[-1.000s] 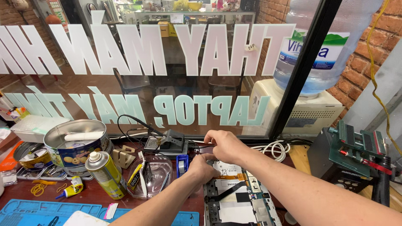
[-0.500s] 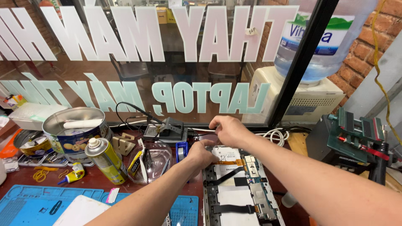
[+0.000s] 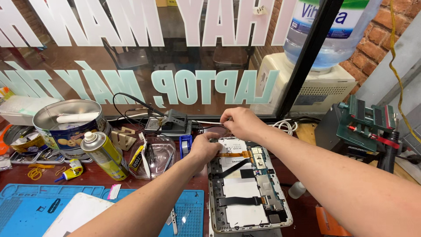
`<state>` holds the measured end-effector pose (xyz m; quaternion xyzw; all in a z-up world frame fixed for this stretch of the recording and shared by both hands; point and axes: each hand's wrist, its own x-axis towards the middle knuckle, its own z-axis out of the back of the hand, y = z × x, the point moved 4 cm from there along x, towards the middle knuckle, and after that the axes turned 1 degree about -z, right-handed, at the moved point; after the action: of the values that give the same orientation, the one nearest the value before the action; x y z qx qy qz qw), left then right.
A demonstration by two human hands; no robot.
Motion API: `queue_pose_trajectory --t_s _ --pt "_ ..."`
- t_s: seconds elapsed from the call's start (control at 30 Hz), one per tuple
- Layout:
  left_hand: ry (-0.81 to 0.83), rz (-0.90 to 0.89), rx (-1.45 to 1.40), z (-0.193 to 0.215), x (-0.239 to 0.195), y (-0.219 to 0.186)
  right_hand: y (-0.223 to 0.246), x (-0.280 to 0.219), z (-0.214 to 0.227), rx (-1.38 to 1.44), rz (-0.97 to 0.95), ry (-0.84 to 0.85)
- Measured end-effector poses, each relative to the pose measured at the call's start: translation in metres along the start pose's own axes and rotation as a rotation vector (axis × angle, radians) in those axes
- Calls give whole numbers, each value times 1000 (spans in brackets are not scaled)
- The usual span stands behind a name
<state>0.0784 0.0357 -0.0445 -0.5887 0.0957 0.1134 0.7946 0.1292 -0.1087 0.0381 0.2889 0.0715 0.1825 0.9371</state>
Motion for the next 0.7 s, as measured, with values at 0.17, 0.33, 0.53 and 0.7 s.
queue_pose_trajectory --t_s 0.17,0.33,0.53,0.7 --pt "-42 -58 77 -1 6 1 -2 6 -3 42 103 -55" --pt "-142 -308 287 4 10 -11 -11 -3 1 281 -26 -55" --pt "-301 -592 467 30 10 -17 -16 -17 16 724 -160 -149" --pt "-438 -170 486 118 -5 65 -30 -64 22 966 -255 -186"
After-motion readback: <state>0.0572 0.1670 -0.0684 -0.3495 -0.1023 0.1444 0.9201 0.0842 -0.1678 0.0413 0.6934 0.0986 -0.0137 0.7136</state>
